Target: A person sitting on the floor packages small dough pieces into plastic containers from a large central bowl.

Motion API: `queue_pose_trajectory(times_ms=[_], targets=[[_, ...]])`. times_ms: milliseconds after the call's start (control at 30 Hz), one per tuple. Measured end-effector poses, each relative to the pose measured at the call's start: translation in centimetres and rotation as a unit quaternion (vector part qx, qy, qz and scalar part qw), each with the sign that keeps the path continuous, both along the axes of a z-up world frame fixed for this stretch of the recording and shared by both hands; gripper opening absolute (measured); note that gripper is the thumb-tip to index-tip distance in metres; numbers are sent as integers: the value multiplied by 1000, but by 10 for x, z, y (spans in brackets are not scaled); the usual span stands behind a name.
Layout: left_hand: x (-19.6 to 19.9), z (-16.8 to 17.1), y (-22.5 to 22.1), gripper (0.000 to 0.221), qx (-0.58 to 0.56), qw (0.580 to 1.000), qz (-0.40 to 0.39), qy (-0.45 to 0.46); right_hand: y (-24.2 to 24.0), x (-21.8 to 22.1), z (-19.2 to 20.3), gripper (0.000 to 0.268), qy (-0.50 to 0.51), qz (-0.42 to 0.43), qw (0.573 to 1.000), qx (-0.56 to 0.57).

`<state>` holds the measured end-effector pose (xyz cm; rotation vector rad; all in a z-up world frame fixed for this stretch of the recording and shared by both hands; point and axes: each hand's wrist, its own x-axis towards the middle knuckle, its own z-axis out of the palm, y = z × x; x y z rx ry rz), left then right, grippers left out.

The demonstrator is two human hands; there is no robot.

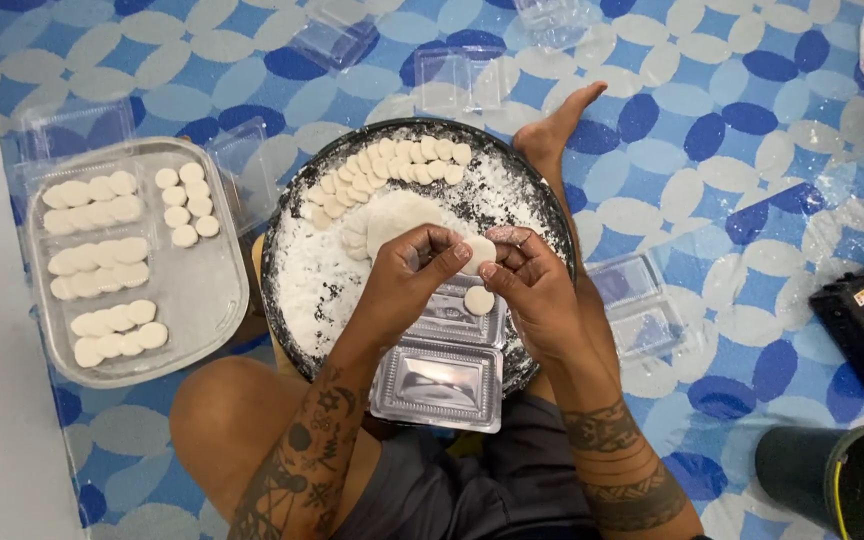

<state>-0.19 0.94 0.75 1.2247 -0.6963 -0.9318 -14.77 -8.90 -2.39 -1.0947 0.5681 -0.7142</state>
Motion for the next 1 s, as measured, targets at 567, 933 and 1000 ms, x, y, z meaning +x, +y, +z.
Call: queue_pose_trajectory(times_ms=[567,933,1000], targets=[[1,5,1,19,63,998,-4,30,-1,2,0,43,51,47,997,-37],[-2,3,-3,21,66,994,-18,81,-7,0,-9,43,24,28,999,-12],[-1,3,-4,24,72,997,-27,15,-8,-2,-7,38,42,20,999,-25]])
